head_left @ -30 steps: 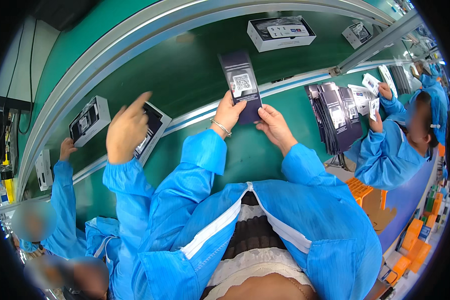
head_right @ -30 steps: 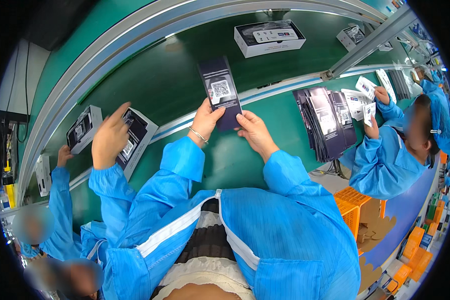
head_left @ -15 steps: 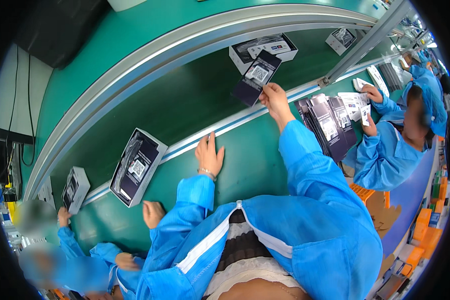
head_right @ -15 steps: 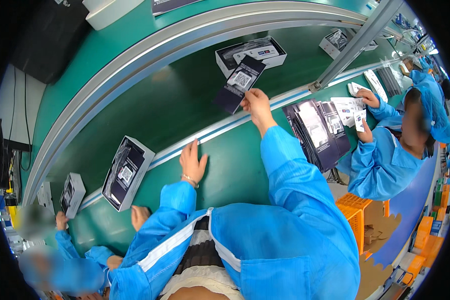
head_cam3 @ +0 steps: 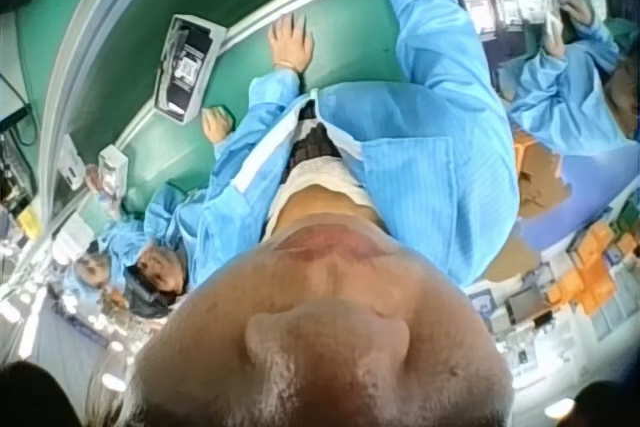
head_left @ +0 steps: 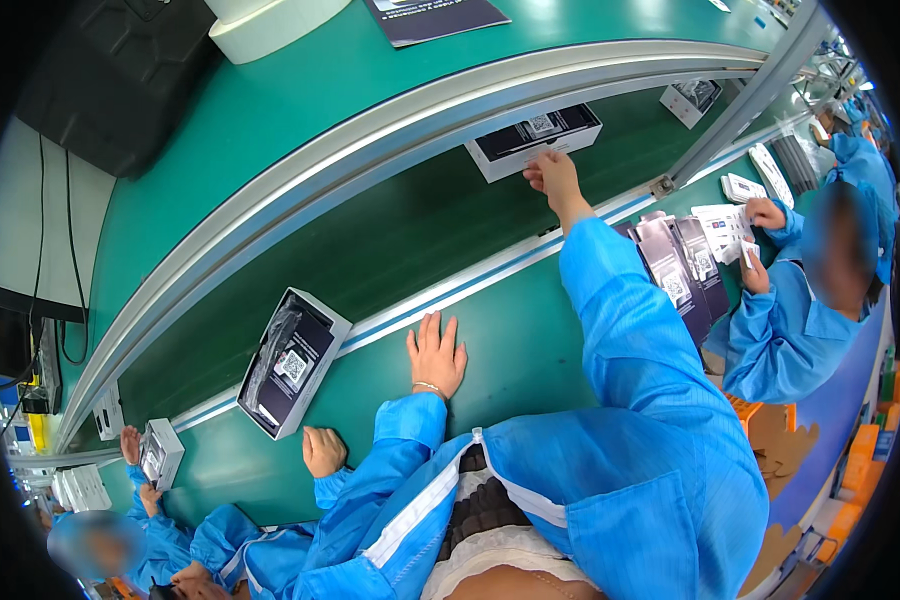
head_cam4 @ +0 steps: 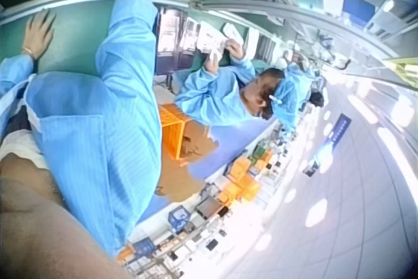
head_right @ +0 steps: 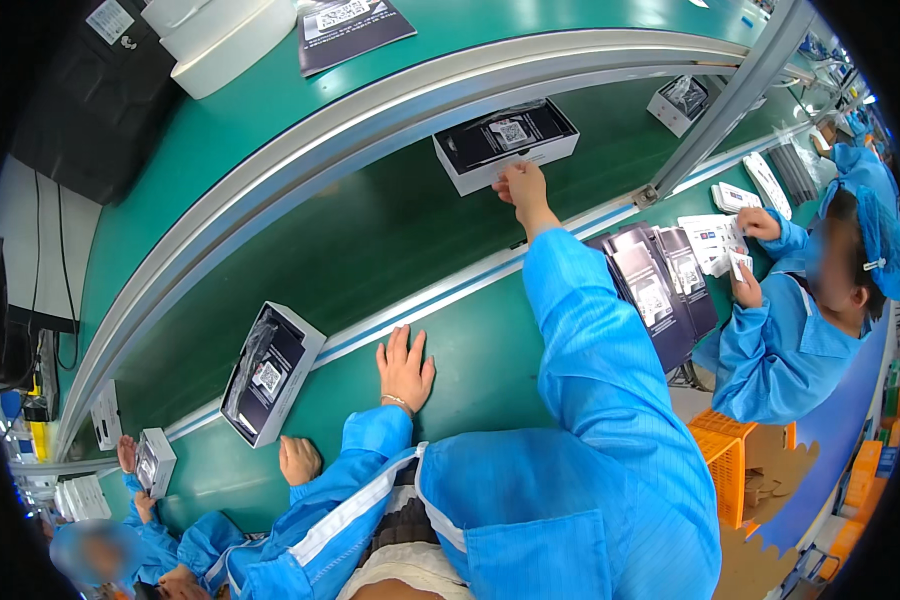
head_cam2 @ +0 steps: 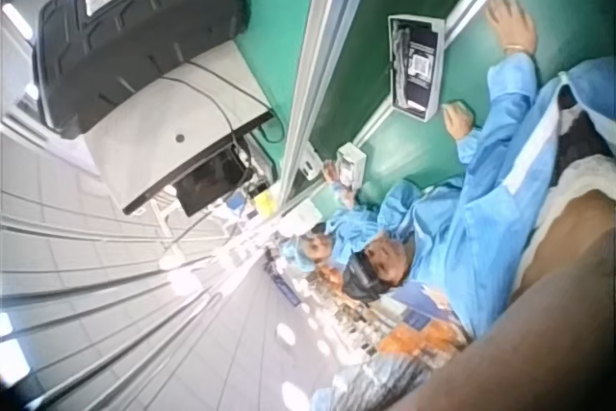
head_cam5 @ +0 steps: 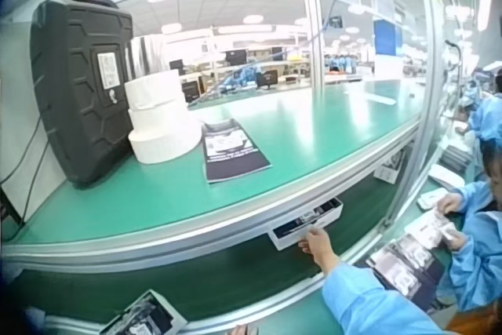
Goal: Manually assembling electronic device components and packaging on a factory production line.
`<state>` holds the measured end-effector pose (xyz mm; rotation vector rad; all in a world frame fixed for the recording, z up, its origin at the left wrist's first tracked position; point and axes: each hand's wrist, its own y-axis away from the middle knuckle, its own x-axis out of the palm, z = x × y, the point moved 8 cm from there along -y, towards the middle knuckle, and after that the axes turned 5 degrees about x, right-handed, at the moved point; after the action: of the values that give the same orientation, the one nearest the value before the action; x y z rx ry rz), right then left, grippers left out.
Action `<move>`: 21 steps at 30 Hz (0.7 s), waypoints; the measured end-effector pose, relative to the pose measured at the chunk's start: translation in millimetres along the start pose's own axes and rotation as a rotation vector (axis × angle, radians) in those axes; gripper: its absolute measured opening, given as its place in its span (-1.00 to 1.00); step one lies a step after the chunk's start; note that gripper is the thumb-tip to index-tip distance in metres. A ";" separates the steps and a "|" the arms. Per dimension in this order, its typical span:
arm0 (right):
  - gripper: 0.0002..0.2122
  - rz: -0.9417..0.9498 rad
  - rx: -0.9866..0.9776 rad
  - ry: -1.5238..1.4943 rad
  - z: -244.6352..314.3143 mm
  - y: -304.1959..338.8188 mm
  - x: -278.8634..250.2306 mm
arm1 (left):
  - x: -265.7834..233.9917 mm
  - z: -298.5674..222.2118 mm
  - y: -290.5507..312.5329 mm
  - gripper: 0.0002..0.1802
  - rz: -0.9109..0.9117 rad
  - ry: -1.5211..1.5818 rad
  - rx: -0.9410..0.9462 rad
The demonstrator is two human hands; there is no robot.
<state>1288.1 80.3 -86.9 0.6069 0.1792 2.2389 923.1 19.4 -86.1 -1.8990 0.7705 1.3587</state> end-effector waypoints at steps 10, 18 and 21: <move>-0.65 -0.050 -0.693 1.311 -61.1 191.9 -31.8 | -14.5 29.6 -141.5 -0.45 -0.093 0.548 -0.175; -0.63 0.028 -0.656 1.459 -70.8 224.2 -35.0 | 27.8 32.5 -288.2 -0.38 0.058 0.944 -0.585; -0.64 0.030 -0.664 1.447 -70.3 223.1 -35.4 | 40.9 30.5 -307.0 -0.53 0.166 1.029 -0.575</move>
<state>1126.0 -91.9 -91.2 -1.3963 0.1077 2.1329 1156.6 224.9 -77.2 -3.1064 1.0868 0.6225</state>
